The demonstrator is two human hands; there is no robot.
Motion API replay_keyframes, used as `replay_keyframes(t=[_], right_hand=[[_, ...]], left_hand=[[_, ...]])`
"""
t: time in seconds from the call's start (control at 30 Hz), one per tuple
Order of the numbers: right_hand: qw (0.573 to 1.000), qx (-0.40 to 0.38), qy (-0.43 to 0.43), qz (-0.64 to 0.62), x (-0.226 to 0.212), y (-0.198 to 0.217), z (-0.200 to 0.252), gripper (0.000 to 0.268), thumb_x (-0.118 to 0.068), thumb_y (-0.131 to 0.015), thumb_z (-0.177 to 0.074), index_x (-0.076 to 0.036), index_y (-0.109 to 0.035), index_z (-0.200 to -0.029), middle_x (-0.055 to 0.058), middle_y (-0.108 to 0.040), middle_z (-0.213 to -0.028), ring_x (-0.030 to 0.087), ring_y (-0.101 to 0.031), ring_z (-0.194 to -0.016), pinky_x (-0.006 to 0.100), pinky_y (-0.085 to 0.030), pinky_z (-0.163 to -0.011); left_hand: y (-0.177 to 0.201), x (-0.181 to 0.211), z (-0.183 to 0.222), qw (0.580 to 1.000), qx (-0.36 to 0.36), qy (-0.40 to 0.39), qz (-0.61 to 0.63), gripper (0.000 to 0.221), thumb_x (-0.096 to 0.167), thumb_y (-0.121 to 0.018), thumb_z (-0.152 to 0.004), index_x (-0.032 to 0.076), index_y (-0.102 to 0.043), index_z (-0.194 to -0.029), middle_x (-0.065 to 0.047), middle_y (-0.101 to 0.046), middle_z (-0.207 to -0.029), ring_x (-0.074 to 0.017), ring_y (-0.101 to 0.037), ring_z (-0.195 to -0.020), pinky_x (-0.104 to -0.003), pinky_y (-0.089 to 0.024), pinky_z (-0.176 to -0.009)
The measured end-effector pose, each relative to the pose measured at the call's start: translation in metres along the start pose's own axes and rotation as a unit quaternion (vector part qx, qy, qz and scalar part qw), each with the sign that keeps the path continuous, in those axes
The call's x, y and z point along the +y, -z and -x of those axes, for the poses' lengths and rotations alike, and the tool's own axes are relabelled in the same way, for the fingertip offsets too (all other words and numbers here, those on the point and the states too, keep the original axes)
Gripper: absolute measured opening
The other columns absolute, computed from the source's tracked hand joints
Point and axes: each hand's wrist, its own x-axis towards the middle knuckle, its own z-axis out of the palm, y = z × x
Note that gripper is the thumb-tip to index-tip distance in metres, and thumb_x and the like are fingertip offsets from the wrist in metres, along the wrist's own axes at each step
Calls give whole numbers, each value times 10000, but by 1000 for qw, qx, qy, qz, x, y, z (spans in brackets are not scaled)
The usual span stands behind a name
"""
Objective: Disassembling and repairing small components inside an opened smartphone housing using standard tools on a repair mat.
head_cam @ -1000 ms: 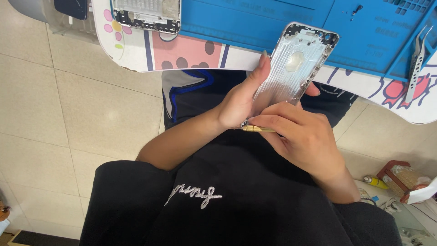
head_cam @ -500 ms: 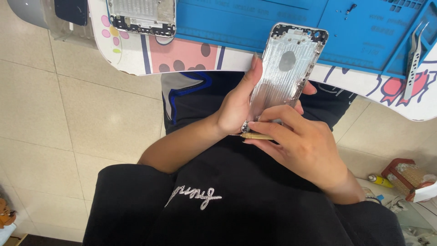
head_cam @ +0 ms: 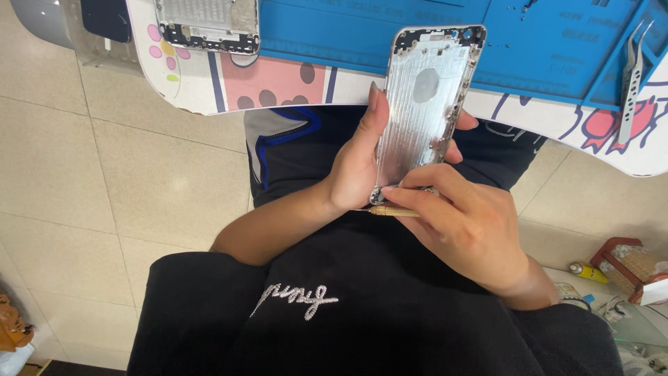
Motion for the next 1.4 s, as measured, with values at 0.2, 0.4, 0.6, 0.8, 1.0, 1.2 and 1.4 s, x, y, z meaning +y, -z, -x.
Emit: replay_keyframes(t=[0.2,0.4,0.6,0.8,1.0,1.2,1.4], right_hand=[[999,4,25,-23,4,1,-1,315,-174,-869,-770,-124,-760,-1061,-13,-672,-1011,140,-659,-693,291,-506,-590],[998,4,45,-35,4,-1,-1,191,-124,-839,-843,-113,-763,-1017,-15,-695,-970,136,-660,-689,291,-498,-572],[999,3,43,-25,3,0,-3,210,-116,-832,-836,-117,-778,-1039,-11,-704,-964,137,-648,-666,291,-480,-551],[996,56,61,-45,-1,8,-1,389,-252,-938,-769,-139,-761,-1096,-4,-690,-954,112,-624,-668,275,-484,-578],[996,59,54,-50,4,7,11,446,-269,-947,-756,-104,-759,-1124,-7,-645,-871,101,-626,-687,255,-488,-575],[994,83,-3,-70,10,1,26,418,-388,-891,-682,-138,-803,-1006,-21,-579,-793,80,-554,-625,254,-431,-534],[981,169,49,-82,34,-9,43,411,-496,-781,-778,-159,-756,-1012,13,-576,-831,138,-574,-668,249,-409,-538]], left_hand=[[0,-1,0,1000,-7,6,3,774,643,-181,-1147,15,-376,-1557,-209,-601,-1359,-207,-675,-1063,-371,-604,-916],[2,-1,2,998,-29,14,-55,817,674,-161,-1125,23,-367,-1573,-194,-591,-1397,-184,-631,-1057,-378,-610,-951],[0,4,1,999,-17,24,-34,831,680,-167,-1113,17,-344,-1582,-214,-579,-1399,-208,-663,-1106,-394,-614,-953],[1,25,2,999,-28,10,23,869,693,-184,-1120,-22,-349,-1585,-230,-535,-1380,-242,-657,-1095,-424,-602,-995],[3,31,-2,998,-27,2,63,865,691,-178,-1103,-12,-345,-1579,-243,-540,-1372,-284,-707,-1121,-436,-620,-950],[4,40,-1,1000,-12,-16,24,874,688,-172,-1107,-34,-377,-1557,-255,-547,-1355,-284,-709,-1118,-448,-633,-948],[4,37,-1,999,-15,-23,26,847,683,-174,-1129,-13,-381,-1565,-251,-556,-1350,-285,-707,-1115,-442,-626,-941]])
